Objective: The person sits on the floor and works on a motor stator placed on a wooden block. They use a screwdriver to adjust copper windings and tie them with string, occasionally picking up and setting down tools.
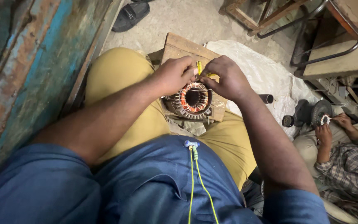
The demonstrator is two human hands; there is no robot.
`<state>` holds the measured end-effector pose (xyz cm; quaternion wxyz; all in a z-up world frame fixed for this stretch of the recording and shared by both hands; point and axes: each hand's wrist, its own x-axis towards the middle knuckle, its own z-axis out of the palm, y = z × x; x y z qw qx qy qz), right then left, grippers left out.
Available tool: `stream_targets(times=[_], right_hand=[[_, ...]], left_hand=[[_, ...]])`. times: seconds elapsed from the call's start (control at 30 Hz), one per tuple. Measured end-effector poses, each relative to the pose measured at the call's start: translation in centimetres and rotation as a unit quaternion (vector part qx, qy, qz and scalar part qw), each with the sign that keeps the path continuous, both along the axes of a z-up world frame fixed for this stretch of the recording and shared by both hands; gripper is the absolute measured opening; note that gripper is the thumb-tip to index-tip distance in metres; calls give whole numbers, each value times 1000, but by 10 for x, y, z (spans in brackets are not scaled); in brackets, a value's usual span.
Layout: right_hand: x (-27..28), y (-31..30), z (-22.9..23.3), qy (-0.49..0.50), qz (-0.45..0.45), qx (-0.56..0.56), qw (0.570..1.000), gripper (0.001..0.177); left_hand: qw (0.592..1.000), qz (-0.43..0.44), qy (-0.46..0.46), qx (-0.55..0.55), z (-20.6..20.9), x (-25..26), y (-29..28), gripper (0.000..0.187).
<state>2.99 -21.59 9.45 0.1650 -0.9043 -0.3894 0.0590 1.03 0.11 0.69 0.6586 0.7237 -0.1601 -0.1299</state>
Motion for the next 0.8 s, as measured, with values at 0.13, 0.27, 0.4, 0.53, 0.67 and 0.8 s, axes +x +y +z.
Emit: stream_targets(times=[0.13, 0.27, 0.4, 0.53, 0.67, 0.8], right_hand=[[-5, 1, -4, 7, 2, 7, 1000, 21], [-7, 3, -4, 12, 11, 40, 999, 20], [-6, 5, -4, 5, 8, 24, 1000, 20], [-5, 9, -2, -5, 23, 8, 1000, 21], [-5, 17, -1, -5, 26, 1, 1000, 19], [-5, 21, 1, -24, 38, -14, 999, 20]], left_hand=[[994, 18, -95, 51, 3, -7, 2, 21], [991, 25, -113, 62, 7, -7, 3, 20], [992, 24, -117, 48, 7, -6, 5, 17], [996, 17, -81, 45, 9, -5, 5, 17], [996, 21, -68, 48, 10, -5, 5, 19], [1000, 6, 1, 26, 9, -4, 3, 20]])
